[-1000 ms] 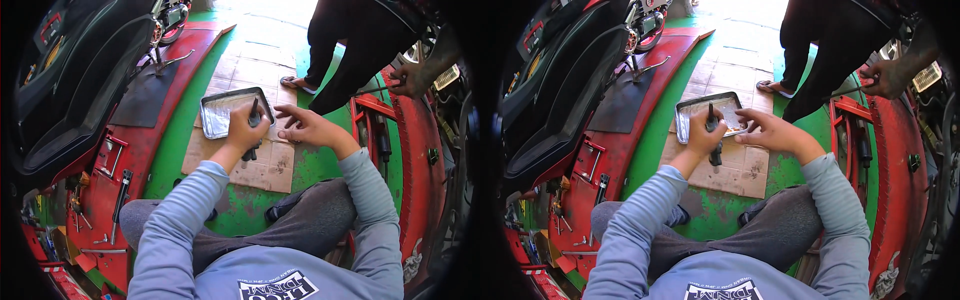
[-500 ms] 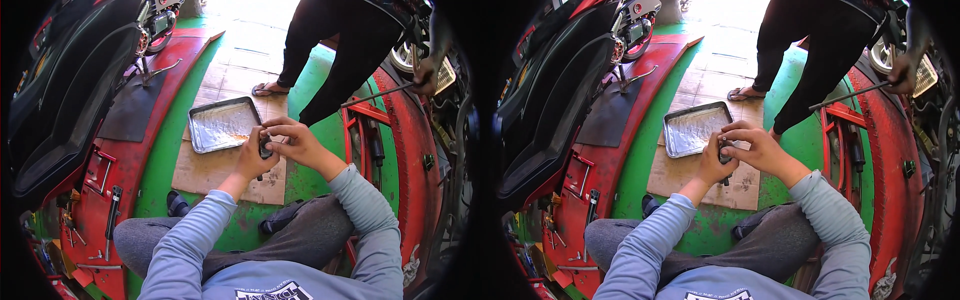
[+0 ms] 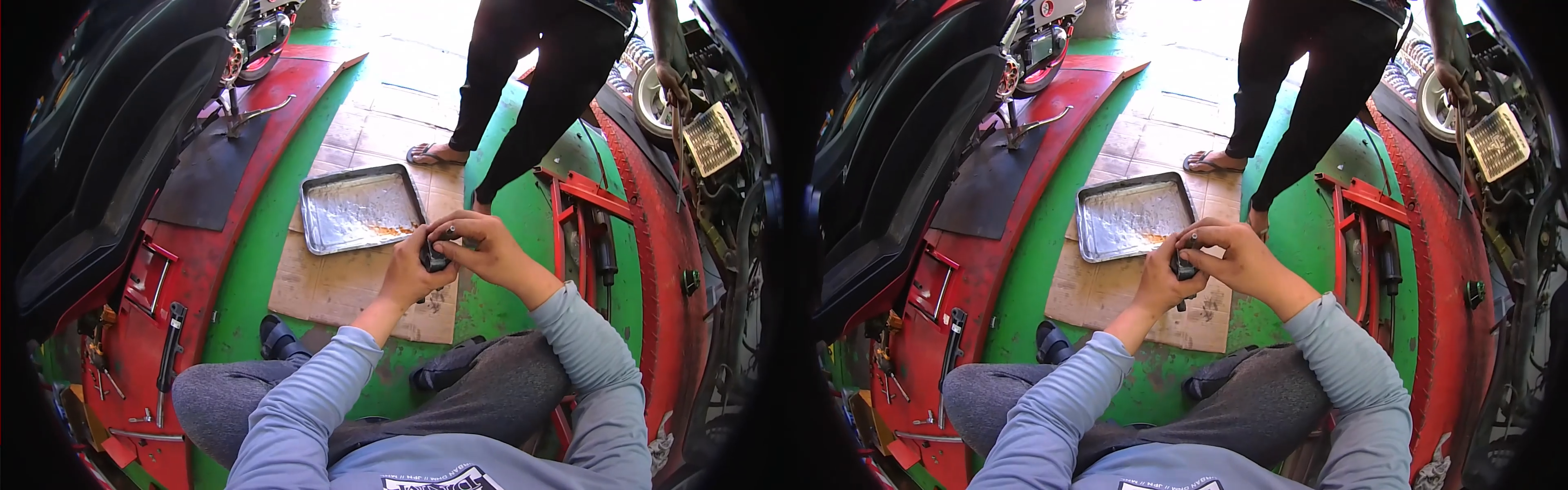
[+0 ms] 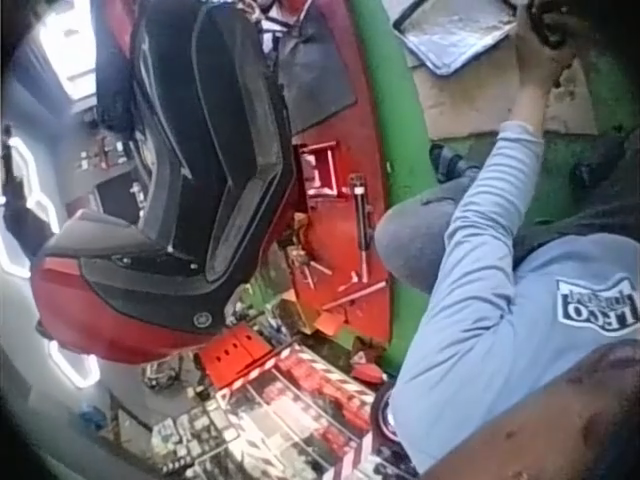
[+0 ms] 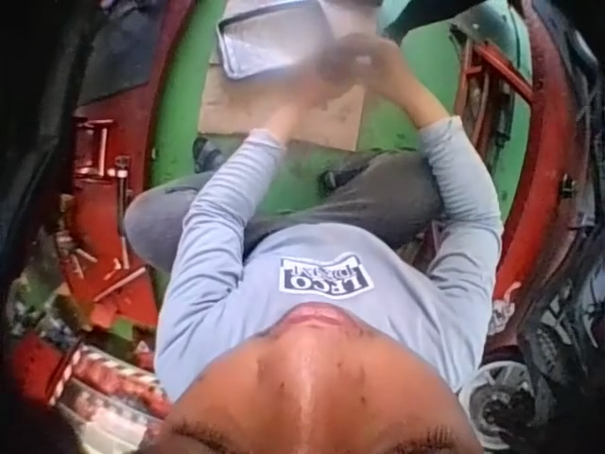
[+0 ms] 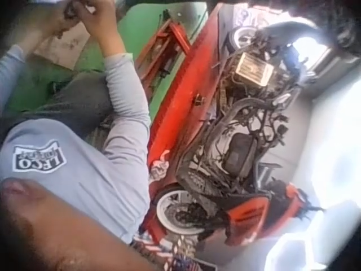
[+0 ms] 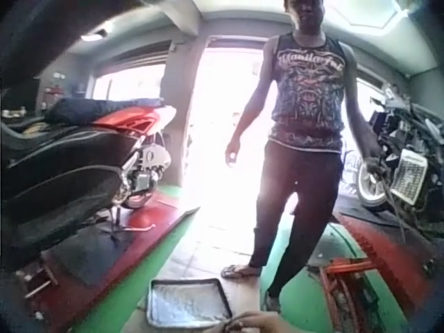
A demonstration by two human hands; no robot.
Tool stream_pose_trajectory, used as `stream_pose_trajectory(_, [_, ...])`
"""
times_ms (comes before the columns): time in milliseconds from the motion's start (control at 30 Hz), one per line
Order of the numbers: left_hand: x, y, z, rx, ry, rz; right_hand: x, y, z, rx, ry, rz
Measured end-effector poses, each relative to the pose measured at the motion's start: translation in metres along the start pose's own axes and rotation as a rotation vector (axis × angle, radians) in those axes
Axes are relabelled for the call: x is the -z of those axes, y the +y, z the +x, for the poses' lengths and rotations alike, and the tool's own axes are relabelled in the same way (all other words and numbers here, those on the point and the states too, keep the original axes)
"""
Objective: Dismantling and cleaning motorcycle suspension components on a tray in a repair shop.
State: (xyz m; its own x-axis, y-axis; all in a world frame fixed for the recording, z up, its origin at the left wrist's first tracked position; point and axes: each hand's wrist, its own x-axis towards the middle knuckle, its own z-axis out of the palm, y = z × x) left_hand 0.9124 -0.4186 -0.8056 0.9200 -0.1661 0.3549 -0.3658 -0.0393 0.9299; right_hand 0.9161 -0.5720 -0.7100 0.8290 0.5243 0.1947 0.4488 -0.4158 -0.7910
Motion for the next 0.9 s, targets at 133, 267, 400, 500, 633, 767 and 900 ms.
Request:
stream_pose_trajectory(133, [0.004,0.001,0.011,0.001,0.009,0.044,0.001,-0.003,0.009,0.011,0.055,0.063])
stream_pose_trajectory(267, [0.012,-0.030,0.000,-0.046,0.008,-0.017,-0.018,0.015,0.018,0.013,0.015,-0.042])
stream_pose_trajectory(400, [0.009,-0.046,0.000,-0.065,-0.005,-0.145,-0.028,0.026,0.017,-0.027,0.063,-0.059])
stream_pose_trajectory(500, [-0.005,-0.046,0.002,-0.020,0.031,-0.048,-0.019,0.037,0.007,-0.026,0.051,-0.039])
stream_pose_trajectory(633, [0.008,-0.038,0.002,0.084,0.026,0.130,-0.019,0.056,0.007,-0.141,-0.002,0.057])
stream_pose_trajectory(767, [0.048,-0.015,0.018,0.112,-0.099,0.357,-0.027,0.062,0.015,-0.120,0.008,0.054])
stream_pose_trajectory(900, [0.118,0.026,0.058,0.281,-0.521,0.481,-0.028,0.063,0.021,-0.091,0.039,0.071])
